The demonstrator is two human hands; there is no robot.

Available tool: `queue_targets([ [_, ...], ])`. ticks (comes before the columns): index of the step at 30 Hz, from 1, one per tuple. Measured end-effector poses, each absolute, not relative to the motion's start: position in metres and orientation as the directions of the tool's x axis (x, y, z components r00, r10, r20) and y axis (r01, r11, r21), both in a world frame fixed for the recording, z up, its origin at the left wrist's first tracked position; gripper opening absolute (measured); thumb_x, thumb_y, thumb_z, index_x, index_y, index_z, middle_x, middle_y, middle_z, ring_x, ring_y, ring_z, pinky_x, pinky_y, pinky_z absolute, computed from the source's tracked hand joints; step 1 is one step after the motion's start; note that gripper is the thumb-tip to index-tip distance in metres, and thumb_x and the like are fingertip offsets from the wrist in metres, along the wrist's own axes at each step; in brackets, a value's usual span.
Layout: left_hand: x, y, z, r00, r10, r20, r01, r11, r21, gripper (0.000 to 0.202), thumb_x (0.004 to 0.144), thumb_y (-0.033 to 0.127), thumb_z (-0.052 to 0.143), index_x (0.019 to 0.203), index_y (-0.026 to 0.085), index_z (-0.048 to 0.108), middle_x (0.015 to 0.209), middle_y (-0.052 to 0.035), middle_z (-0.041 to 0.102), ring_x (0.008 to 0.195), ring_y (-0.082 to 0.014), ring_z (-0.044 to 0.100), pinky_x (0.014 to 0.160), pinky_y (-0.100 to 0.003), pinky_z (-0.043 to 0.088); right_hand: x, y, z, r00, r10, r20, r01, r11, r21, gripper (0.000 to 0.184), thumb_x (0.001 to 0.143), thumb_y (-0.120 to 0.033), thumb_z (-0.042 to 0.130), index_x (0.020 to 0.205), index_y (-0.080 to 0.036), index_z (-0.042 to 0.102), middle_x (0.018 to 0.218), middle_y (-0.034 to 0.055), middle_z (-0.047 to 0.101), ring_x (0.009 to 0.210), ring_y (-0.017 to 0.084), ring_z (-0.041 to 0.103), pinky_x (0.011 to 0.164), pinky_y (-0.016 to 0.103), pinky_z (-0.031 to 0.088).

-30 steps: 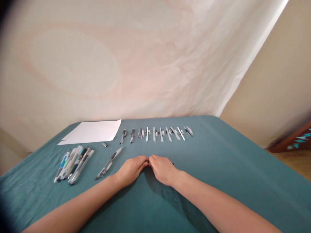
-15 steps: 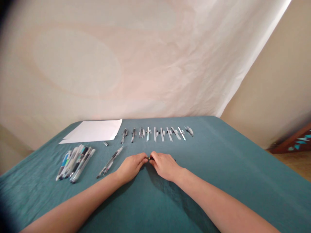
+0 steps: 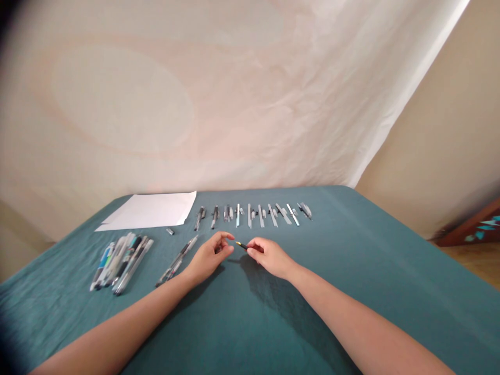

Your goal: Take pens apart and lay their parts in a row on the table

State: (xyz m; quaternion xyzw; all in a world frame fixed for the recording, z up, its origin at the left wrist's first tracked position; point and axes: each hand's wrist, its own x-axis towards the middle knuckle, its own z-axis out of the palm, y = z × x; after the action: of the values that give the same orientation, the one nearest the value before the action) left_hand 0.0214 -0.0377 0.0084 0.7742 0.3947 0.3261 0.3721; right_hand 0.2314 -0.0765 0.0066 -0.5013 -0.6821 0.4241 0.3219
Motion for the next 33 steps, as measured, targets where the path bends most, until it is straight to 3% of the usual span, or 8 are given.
queue_targets([
  [3, 0.023, -0.046, 0.011, 0.526, 0.801, 0.287, 0.452, -0.549, 0.704, 0.026, 0.082, 0.03, 0.052, 0.106, 0.022, 0.054, 0.076, 0.0025, 0.056, 0.066, -0.0105, 0.05, 0.063, -0.021, 0.039, 0.23, -0.078, 0.006, -0.361, 0.931, -0.064, 0.383, 0.085, -0.92, 0.034, 0.085, -0.046, 0.045, 0.092, -0.015, 0.057, 0.068, -0.0013, 0.052, 0.051, 0.007, 0.041, 0.048, 0.018, 0.032],
  [6, 0.024, -0.051, 0.013, 0.594, 0.739, 0.319, 0.464, -0.638, 0.614, 0.017, 0.085, 0.028, 0.048, 0.096, 0.022, 0.059, 0.085, -0.0001, 0.06, 0.077, -0.0126, 0.054, 0.07, -0.022, 0.04, 0.23, -0.081, 0.009, -0.418, 0.901, -0.118, 0.378, 0.055, -0.924, 0.039, 0.085, -0.05, 0.042, 0.092, -0.015, 0.058, 0.065, -0.0016, 0.051, 0.049, 0.007, 0.039, 0.046, 0.018, 0.031],
  [15, 0.019, -0.051, 0.017, 0.635, 0.698, 0.331, 0.538, -0.707, 0.46, 0.02, 0.091, 0.032, 0.039, 0.087, 0.02, 0.054, 0.084, -0.0008, 0.058, 0.078, -0.0131, 0.055, 0.07, -0.022, 0.039, 0.238, -0.081, 0.014, -0.499, 0.841, -0.208, 0.415, 0.021, -0.91, 0.046, 0.086, -0.054, 0.038, 0.09, -0.014, 0.06, 0.059, -0.0034, 0.047, 0.046, 0.006, 0.037, 0.046, 0.018, 0.029],
  [24, 0.02, -0.055, 0.023, 0.708, 0.619, 0.34, 0.559, -0.785, 0.266, 0.023, 0.093, 0.026, 0.032, 0.081, 0.02, 0.051, 0.072, -0.0001, 0.055, 0.07, -0.0128, 0.052, 0.065, -0.022, 0.035, 0.235, -0.078, 0.01, -0.424, 0.898, -0.113, 0.487, 0.121, -0.865, 0.044, 0.085, -0.051, 0.041, 0.081, -0.014, 0.063, 0.057, -0.0032, 0.047, 0.052, 0.008, 0.041, 0.052, 0.02, 0.031],
  [30, 0.021, -0.054, 0.018, 0.656, 0.683, 0.321, 0.625, -0.73, 0.277, 0.025, 0.092, 0.027, 0.032, 0.076, 0.021, 0.05, 0.07, 0.0002, 0.055, 0.069, -0.0135, 0.053, 0.063, -0.022, 0.033, 0.231, -0.082, 0.013, -0.357, 0.934, 0.013, 0.628, 0.25, -0.737, 0.04, 0.087, -0.046, 0.04, 0.08, -0.017, 0.066, 0.058, -0.0012, 0.054, 0.055, 0.011, 0.047, 0.054, 0.022, 0.031],
  [33, 0.022, -0.052, 0.014, 0.602, 0.738, 0.303, 0.658, -0.675, 0.335, 0.03, 0.093, 0.032, 0.031, 0.073, 0.02, 0.05, 0.068, 0.0005, 0.055, 0.065, -0.013, 0.052, 0.06, -0.022, 0.032, 0.228, -0.083, 0.017, -0.334, 0.934, 0.131, 0.679, 0.334, -0.654, 0.035, 0.087, -0.043, 0.043, 0.082, -0.019, 0.067, 0.071, 0.0019, 0.063, 0.068, 0.015, 0.054, 0.062, 0.023, 0.034],
])
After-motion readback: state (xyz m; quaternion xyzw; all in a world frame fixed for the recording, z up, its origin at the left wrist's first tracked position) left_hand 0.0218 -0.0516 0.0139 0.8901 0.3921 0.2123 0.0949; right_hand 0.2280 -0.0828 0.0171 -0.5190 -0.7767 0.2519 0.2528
